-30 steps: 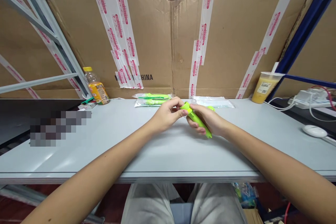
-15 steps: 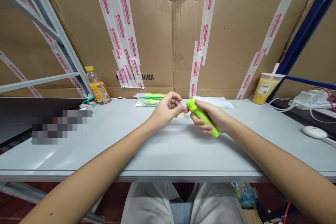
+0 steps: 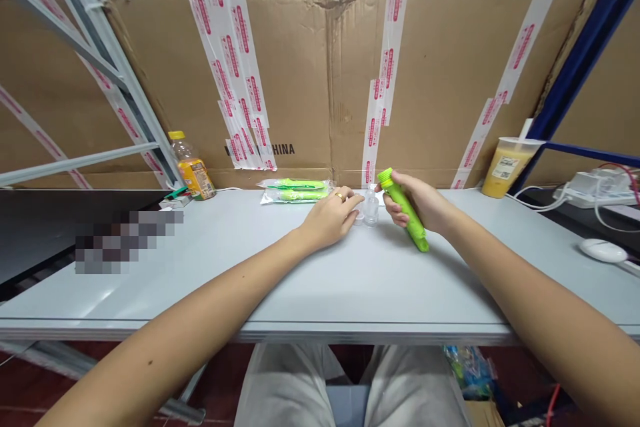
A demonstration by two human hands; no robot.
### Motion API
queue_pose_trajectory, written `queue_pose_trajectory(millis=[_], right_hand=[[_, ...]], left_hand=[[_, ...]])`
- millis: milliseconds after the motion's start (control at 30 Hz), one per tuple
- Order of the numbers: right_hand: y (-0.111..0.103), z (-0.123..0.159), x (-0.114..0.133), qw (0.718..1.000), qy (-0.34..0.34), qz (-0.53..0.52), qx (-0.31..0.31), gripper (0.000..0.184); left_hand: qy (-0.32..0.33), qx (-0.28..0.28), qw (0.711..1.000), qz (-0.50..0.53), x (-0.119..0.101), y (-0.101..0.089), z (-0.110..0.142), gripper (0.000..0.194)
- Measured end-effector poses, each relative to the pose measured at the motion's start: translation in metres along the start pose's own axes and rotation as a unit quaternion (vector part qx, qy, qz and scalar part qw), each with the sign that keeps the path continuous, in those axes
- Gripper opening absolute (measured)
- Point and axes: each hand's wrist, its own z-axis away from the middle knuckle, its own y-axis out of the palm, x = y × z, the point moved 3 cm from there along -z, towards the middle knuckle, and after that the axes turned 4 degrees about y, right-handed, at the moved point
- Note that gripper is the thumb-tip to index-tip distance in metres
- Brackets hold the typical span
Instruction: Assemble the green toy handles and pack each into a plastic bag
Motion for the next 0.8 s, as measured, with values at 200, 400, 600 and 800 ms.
queue_pose_trajectory(millis=[200, 400, 600, 800], right_hand=[[0.006, 0.0, -0.006, 0.999, 0.01, 0.035, 0.014, 0.039], [0.004, -0.002, -0.007, 0.999, 0.016, 0.041, 0.012, 0.039], [0.003, -0.001, -0.006, 0.999, 0.024, 0.047, 0.009, 0.04], [0.015, 0.001, -0.012, 0.989, 0.048, 0.134, 0.049, 0.034]], left_hand=[[-0.039, 0.067, 0.996, -0.04, 0.003, 0.008, -0.007, 0.026], [-0.046, 0.072, 0.994, 0.074, 0.014, 0.004, -0.007, 0.012], [-0.145, -0.16, 0.937, 0.273, 0.029, -0.026, -0.007, 0.015], [-0.207, -0.268, 0.841, 0.422, 0.023, -0.04, -0.009, 0.03]])
